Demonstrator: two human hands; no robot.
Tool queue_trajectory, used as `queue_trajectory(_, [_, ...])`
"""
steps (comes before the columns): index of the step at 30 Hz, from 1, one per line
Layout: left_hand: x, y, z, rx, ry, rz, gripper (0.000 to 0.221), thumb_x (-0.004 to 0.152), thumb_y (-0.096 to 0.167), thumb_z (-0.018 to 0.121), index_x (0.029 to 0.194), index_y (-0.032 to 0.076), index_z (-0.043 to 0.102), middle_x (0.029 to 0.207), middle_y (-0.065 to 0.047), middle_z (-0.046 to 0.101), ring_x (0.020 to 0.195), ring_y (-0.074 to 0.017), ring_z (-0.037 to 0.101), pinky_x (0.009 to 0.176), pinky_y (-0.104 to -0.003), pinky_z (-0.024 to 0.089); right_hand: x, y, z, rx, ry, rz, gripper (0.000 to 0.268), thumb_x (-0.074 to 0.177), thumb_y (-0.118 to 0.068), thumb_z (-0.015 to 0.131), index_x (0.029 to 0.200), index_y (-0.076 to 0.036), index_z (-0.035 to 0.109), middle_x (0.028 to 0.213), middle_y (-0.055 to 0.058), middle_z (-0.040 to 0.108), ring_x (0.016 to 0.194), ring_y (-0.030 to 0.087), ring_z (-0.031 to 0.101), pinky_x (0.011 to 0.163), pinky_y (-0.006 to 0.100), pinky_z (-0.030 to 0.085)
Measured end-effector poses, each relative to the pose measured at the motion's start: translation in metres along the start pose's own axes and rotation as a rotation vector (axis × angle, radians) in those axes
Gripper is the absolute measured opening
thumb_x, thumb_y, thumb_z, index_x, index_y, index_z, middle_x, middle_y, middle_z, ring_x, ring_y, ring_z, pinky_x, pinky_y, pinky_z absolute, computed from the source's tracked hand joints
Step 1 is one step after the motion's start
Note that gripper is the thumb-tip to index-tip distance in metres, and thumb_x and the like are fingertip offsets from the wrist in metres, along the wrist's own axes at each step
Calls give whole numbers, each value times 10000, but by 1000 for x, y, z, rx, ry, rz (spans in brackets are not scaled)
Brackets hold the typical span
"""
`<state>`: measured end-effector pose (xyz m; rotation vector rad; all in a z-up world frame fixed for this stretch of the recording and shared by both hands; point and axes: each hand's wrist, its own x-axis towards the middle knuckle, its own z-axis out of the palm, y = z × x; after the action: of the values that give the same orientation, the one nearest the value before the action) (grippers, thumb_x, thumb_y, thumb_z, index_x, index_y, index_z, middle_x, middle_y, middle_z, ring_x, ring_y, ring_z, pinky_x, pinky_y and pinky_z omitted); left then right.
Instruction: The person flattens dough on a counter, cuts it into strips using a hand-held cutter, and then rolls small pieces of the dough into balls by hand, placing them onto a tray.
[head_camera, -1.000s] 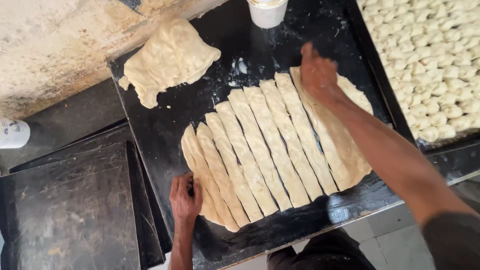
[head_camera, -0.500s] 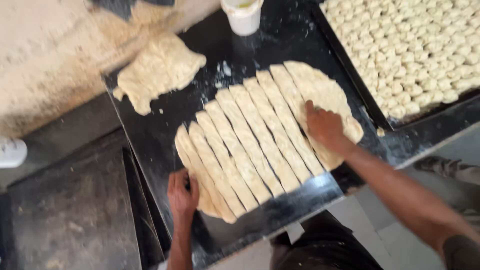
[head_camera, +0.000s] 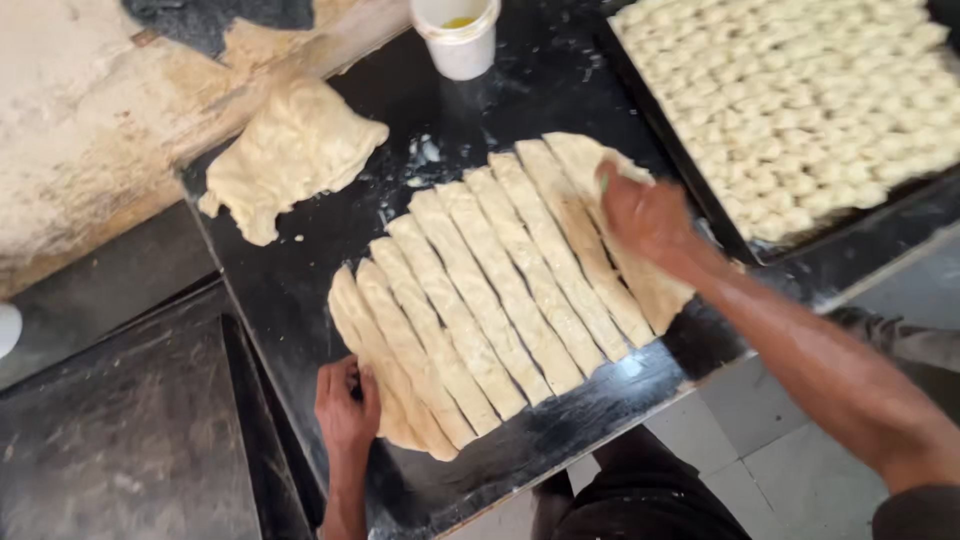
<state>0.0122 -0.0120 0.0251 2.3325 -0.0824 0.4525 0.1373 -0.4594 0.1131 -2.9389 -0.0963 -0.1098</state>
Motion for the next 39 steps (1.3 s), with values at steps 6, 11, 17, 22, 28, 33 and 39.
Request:
queue_trajectory(6, [-1,-7,3,63,-51,-93,176,930,90,689,1073,-10,661,893,-138,604,742,-258,620,660,-391,511,121,19,67,26,90,15,372,957,-163,604,1281,-11,504,898,272,706,762,469,676,657,599,529])
queue_trajectory(11, [1,-8,4,36,-41,-71,179,916,88,692,1065,-4,657,891,-139,605,751,-264,620,674,-384,522,112,74,98,-130,-227,-5,564,922,-143,567,1454,-17,427,924,318,696,795,464,706,677,594,560])
queue_trajectory(17, [-10,-8,1,54,-49,1,170,937,84,702,1072,-7,652,927,-154,607,779,-284,601,709,-397,506,19,70,114,-151,-160,-18,485,997,-155,513,1458,-18,450,942,221,738,809,401,734,670,543,578])
queue_trajectory(22, [-12,-11,5,3,-30,-48,197,954,102,691,1105,-16,647,956,-154,602,757,-264,600,703,-387,509,-93,50,90,-276,-11,27,514,883,-152,544,1382,-52,473,922,227,722,627,395,717,530,520,576])
queue_trajectory(28, [7,-12,9,45,-18,26,149,951,112,687,1047,1,660,917,-142,603,775,-270,599,713,-390,508,-22,43,11,-205,-276,29,421,838,-111,545,1240,-3,487,820,234,719,732,418,721,609,571,561])
queue_trajectory(33, [-9,-13,4,35,-44,-73,180,953,115,670,1080,-12,659,921,-136,604,764,-248,613,693,-377,515,52,63,40,44,249,-27,241,993,-48,506,1231,-18,529,928,240,705,838,444,699,681,571,549])
queue_trajectory(39, [-8,-16,2,123,-57,-50,129,932,100,684,1014,2,664,883,-137,587,763,-278,574,691,-396,496,75,122,95,19,-435,-70,531,955,-172,537,1444,-11,408,805,262,723,668,433,727,578,565,572])
